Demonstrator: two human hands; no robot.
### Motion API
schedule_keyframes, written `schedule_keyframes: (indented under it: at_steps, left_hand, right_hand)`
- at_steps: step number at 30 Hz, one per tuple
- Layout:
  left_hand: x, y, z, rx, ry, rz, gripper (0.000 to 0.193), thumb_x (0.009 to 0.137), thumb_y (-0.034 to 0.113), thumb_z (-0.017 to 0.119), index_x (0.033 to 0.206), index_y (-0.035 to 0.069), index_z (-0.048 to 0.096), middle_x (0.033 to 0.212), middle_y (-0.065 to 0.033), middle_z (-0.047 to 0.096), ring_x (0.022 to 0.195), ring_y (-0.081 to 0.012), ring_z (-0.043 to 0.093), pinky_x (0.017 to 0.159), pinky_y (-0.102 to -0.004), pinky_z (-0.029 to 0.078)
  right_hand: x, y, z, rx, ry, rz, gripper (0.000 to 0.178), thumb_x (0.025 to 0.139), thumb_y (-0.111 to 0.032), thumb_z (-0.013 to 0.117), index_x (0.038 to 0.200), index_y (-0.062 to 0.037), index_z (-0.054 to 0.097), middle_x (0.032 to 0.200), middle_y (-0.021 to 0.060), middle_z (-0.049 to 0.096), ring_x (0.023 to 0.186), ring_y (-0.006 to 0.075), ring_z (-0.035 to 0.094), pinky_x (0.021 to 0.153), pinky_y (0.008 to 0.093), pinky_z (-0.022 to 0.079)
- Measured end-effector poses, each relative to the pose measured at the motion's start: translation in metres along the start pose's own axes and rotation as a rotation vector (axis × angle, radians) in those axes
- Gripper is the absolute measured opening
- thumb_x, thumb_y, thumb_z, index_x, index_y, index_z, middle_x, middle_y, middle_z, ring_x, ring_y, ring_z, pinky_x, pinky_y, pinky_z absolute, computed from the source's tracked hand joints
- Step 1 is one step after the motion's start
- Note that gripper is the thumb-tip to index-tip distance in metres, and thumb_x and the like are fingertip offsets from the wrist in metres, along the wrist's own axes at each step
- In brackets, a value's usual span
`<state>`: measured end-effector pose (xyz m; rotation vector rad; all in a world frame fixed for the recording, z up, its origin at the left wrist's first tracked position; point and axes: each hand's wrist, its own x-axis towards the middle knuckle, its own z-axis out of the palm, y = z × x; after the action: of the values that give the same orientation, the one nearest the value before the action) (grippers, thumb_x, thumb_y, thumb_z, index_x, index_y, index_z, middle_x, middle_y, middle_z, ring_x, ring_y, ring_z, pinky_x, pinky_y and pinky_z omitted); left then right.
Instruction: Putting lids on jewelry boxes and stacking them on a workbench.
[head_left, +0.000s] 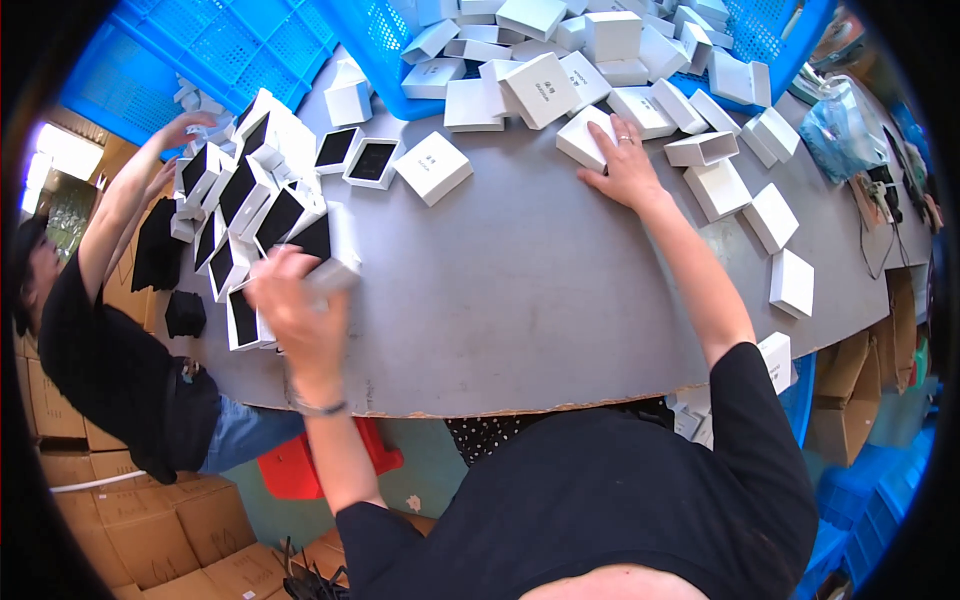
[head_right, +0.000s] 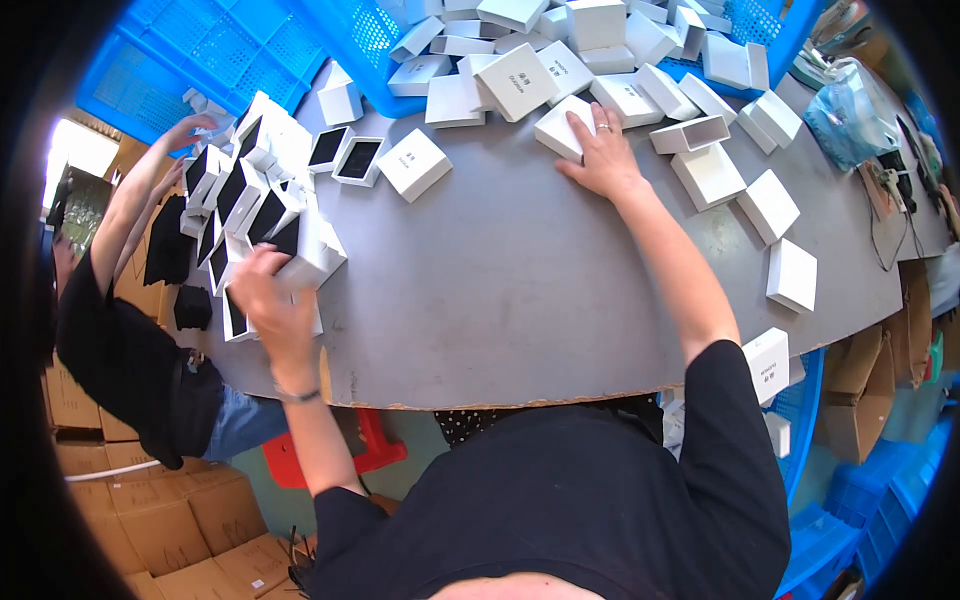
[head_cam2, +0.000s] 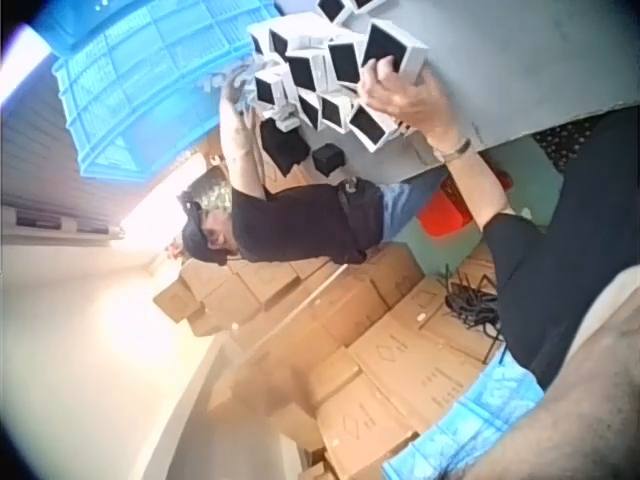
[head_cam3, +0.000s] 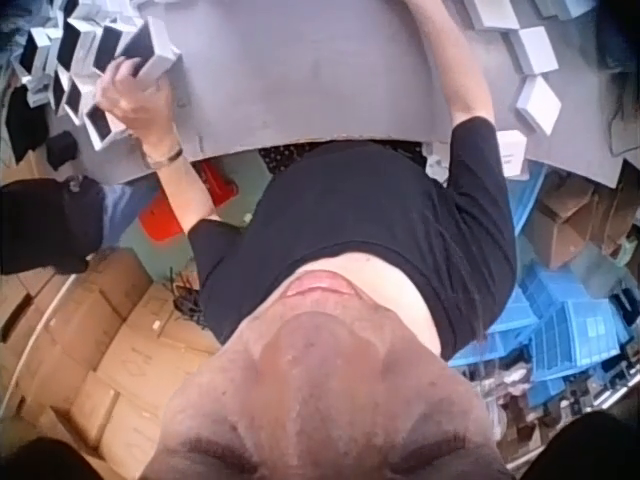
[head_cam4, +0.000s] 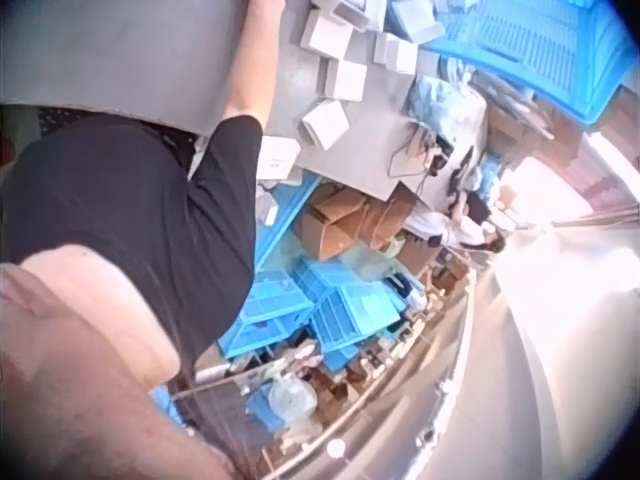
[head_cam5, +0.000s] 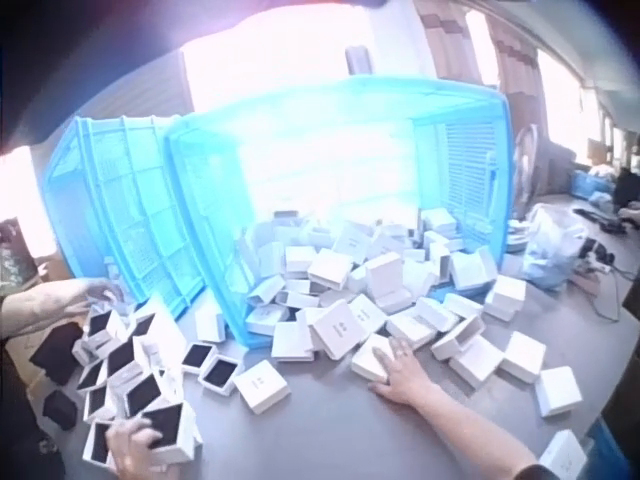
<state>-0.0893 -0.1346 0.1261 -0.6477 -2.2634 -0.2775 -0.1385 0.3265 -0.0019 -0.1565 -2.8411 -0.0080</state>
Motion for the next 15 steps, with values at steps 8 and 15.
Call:
schedule_keyframes:
  at_steps: [8, 15]
  left_hand:
    - [-0.105, 0.144, 0.043, -0.372, -0.417, -0.142, 0.058, 0.073, 0.014, 0.081, 0.128, 0.009, 0.063, 0.131, -0.0122, 0.056, 0.114, -0.0345, 0.053, 0.099, -0.0470, 0.048]
    - [-0.067, 0.115, 0.038, -0.507, -0.539, -0.062, 0.097, 0.063, 0.025, 0.091, 0.148, 0.009, 0.048, 0.152, -0.0161, 0.043, 0.136, -0.0368, 0.041, 0.113, -0.0475, 0.038]
  right_hand:
    - [-0.038, -0.060, -0.062, 0.346, -0.163, 0.046, 0.093, 0.078, -0.047, 0.073, 0.157, -0.0141, 0.036, 0.127, 0.0265, 0.058, 0.099, 0.0376, 0.067, 0.089, 0.0447, 0.058]
    - [-0.145, 0.028, -0.082, 0.976, -0.705, 0.687, 0.070, 0.089, -0.053, 0.067, 0.144, -0.0117, 0.055, 0.114, 0.0177, 0.069, 0.085, 0.0218, 0.070, 0.064, 0.0361, 0.057]
